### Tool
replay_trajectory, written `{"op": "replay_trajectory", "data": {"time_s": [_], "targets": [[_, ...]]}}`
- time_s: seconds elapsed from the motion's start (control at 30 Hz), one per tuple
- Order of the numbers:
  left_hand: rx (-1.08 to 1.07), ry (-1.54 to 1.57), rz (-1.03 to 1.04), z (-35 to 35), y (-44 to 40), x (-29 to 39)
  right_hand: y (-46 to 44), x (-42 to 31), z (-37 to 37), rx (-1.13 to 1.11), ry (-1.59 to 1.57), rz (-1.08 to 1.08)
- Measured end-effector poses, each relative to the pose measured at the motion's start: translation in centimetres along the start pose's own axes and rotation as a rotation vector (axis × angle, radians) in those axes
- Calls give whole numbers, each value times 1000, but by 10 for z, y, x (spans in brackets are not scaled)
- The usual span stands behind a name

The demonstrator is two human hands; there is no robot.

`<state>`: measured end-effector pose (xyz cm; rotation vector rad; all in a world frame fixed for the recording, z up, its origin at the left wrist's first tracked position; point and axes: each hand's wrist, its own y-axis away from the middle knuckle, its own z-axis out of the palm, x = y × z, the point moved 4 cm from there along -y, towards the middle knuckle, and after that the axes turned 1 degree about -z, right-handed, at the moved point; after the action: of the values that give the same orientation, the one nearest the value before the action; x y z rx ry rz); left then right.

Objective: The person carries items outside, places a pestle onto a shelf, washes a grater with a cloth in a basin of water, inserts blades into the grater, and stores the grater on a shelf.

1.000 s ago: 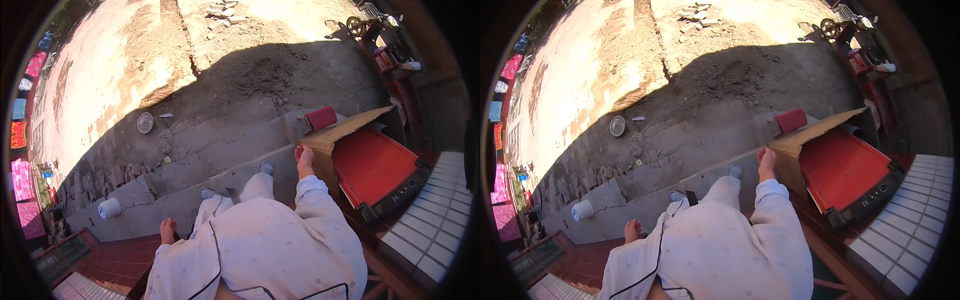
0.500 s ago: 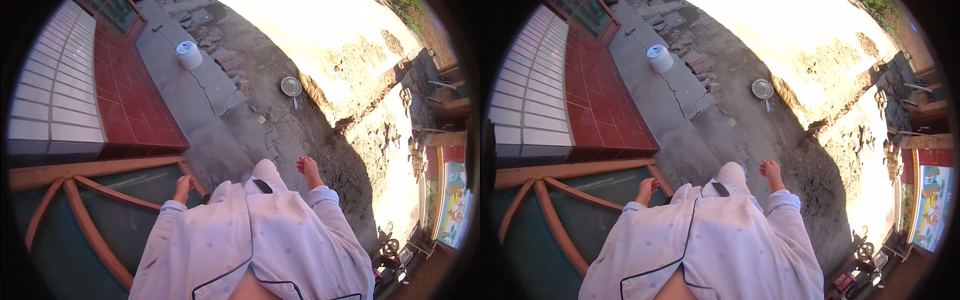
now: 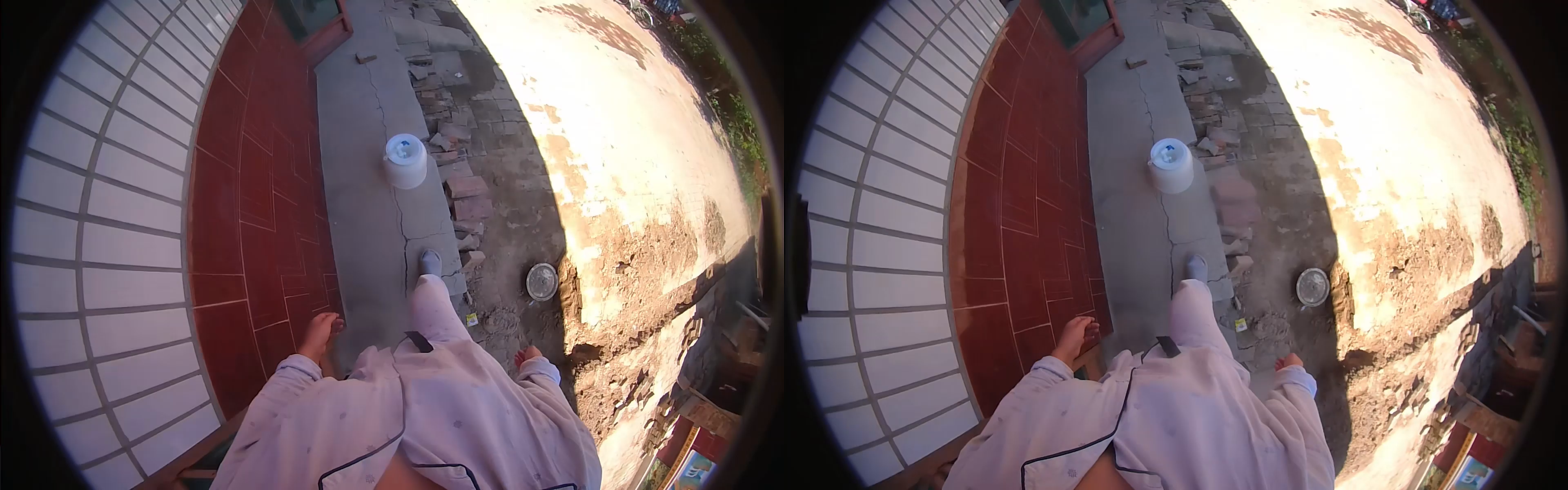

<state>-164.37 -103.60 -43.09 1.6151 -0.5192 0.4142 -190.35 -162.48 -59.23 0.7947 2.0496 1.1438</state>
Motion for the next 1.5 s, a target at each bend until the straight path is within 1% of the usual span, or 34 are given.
{"op": "replay_trajectory", "data": {"time_s": [0.03,0.07,0.1,0.13,0.17,0.23,0.3,0.4,0.5,0.53,0.57,0.6,0.63,0.67,0.7,0.73,0.77,0.8,0.83,0.87,0.9,0.93,0.97,1.03,1.1,1.17,1.2,1.27,1.3,1.33,1.4,1.43,1.47,1.5], "targets": [[0,-3,56,4,0,42,9,-45,37,-5,-71,-13],[-2,8,112,12,7,94,23,-98,92,-143,-25,-124],[-6,26,212,17,1,148,42,-151,153,-395,-93,-195],[30,45,210,15,-4,176,80,-203,215,-453,-123,-257],[67,56,193,4,-7,198,143,-250,273,-496,-6,-371],[153,76,137,-23,-22,221,244,-320,377,-664,105,-548],[238,95,66,-51,-50,231,318,-364,467,-807,202,-658],[308,103,-101,-72,-101,285,371,-397,577,-897,490,-783],[226,91,-60,-82,-201,376,350,-422,655,-789,800,-839],[163,111,-27,-84,-247,409,334,-432,669,-738,825,-795],[126,21,-2,-85,-285,448,308,-441,679,-708,755,-745],[90,-71,25,-83,-318,496,287,-446,681,-572,613,-696],[53,-138,65,-72,-357,552,259,-449,673,-454,429,-561],[10,-185,135,-64,-393,606,265,-445,660,-341,134,-353],[-34,-247,176,-61,-419,650,260,-439,651,-165,44,-195],[-89,-287,279,-58,-445,696,248,-430,645,-121,-2,-84],[-139,-328,399,-51,-471,748,248,-427,638,-159,-4,-28],[-115,-326,399,-43,-483,801,249,-430,647,-206,-13,20],[-90,-323,403,-33,-492,846,258,-436,654,-199,-63,4],[-116,-301,419,-24,-518,881,269,-450,670,-254,160,-122],[-142,-279,430,-15,-547,912,302,-478,694,-277,818,-427],[-166,-258,437,-6,-574,940,336,-502,716,-155,1375,-730],[-196,-281,438,4,-590,967,350,-515,736,-28,1703,-889],[-249,-324,441,25,-622,1029,325,-551,781,-48,1724,-900],[-239,-352,380,31,-672,1075,289,-601,835,-73,1737,-929],[-193,-352,312,33,-721,1126,265,-677,899,-205,1291,-754],[-152,-350,261,24,-740,1147,260,-724,941,-302,836,-537],[-73,-332,146,-4,-778,1163,254,-800,1001,-392,-59,-101],[-31,-312,110,-20,-800,1179,303,-866,1042,-389,5,-266],[24,-206,81,-31,-806,1199,366,-935,1084,-369,68,-430],[81,-44,-6,-49,-821,1238,424,-1041,1156,-419,176,-622],[86,13,-65,-53,-832,1257,446,-1085,1192,-483,179,-689],[127,-1,-45,-50,-838,1286,466,-1126,1227,-549,180,-757],[170,-13,-26,-47,-848,1317,493,-1163,1263,-574,159,-766]]}}
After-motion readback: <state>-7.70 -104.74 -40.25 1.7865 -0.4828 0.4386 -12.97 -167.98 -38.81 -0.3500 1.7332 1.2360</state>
